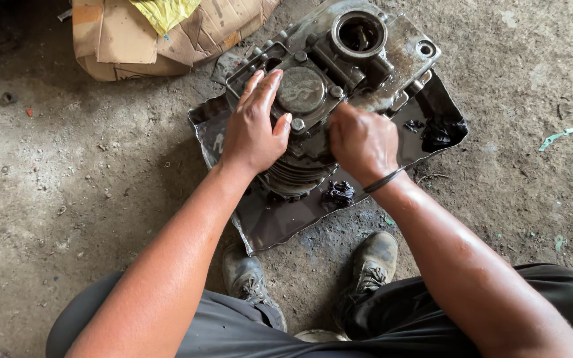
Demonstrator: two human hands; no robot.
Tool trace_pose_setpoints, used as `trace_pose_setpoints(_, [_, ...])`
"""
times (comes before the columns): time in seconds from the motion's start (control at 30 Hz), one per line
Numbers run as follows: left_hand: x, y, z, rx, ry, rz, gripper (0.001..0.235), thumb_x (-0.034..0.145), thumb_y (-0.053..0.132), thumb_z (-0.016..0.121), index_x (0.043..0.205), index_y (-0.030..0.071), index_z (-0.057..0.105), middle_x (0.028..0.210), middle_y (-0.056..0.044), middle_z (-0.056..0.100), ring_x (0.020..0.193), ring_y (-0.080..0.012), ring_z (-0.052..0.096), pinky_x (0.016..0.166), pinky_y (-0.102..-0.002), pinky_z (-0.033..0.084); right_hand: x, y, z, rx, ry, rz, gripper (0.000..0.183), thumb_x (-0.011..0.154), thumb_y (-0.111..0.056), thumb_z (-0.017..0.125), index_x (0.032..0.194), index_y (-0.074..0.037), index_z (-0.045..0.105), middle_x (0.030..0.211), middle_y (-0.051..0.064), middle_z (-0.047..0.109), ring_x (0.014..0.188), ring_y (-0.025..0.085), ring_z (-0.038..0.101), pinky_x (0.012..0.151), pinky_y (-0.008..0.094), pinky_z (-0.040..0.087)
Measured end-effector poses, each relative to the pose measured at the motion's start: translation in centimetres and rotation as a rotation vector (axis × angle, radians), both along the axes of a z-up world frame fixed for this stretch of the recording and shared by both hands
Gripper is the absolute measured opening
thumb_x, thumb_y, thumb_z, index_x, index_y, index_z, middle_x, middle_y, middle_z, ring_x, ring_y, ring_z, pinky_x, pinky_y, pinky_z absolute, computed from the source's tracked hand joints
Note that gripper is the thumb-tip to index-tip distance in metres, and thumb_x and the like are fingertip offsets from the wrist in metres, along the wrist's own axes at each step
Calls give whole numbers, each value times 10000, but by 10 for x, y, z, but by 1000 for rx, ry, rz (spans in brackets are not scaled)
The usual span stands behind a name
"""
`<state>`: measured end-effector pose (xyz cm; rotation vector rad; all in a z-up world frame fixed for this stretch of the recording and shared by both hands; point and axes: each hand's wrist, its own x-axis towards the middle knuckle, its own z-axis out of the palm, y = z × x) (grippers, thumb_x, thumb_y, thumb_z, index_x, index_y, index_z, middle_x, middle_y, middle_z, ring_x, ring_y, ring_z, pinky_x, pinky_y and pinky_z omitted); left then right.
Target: The person scrubs a greasy engine part with a wire brush and then scrapes the inside of a cylindrical opening with a metal tool. The part rests on a metal sheet on the floor.
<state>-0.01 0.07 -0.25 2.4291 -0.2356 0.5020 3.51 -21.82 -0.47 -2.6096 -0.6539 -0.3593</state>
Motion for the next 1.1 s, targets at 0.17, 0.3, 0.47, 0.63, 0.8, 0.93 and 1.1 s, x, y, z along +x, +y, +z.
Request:
trace_pose_setpoints(0.17, [2,1,0,10,-26,-5,680,889,92,714,1486,-72,433,1507,-248,525,1482,-430,388,1236,-458,334,4,-3,8,-41,-148,49,228,988,-205,662,790,-93,661,659,107,661,576,282,662,513,446,504])
trace_pose_setpoints(0.3, [-2,1,-2,3,-20,-9,679,895,97,716,1489,-70,435,1507,-245,527,1475,-429,393,1229,-450,349,3,-5,7,-66,-195,-11,208,982,-195,663,807,-83,660,705,116,677,595,327,665,527,455,506])
trace_pose_setpoints(0.47, [0,2,2,3,-21,-1,665,890,96,716,1475,-66,443,1505,-243,529,1475,-429,397,1215,-454,362,0,3,12,-95,-81,63,140,934,-183,657,822,-108,693,716,125,698,632,342,693,541,475,525])
trace_pose_setpoints(0.63, [0,-3,0,-22,-13,9,677,880,86,713,1486,-57,448,1509,-231,528,1476,-425,397,1225,-451,360,-6,0,14,-35,-30,78,140,927,-205,671,819,-124,707,715,124,702,649,341,699,578,478,540])
trace_pose_setpoints(0.8, [-1,1,2,3,-33,-2,664,890,98,721,1476,-57,448,1511,-232,529,1486,-421,397,1230,-443,356,9,-1,21,-147,4,-66,235,957,-274,690,776,-124,702,641,125,670,596,327,681,538,466,518])
trace_pose_setpoints(0.93, [1,0,0,4,-26,2,682,890,88,718,1493,-66,440,1516,-243,520,1479,-425,389,1230,-452,343,2,0,14,-198,12,-44,295,1063,-249,619,809,-108,673,646,98,668,543,295,668,514,457,504])
trace_pose_setpoints(1.1, [1,1,1,5,-8,-4,674,882,93,707,1482,-71,447,1509,-246,522,1484,-427,387,1223,-449,350,-5,6,9,-4,-21,45,142,905,-232,691,815,-123,713,668,122,690,611,325,684,560,468,534])
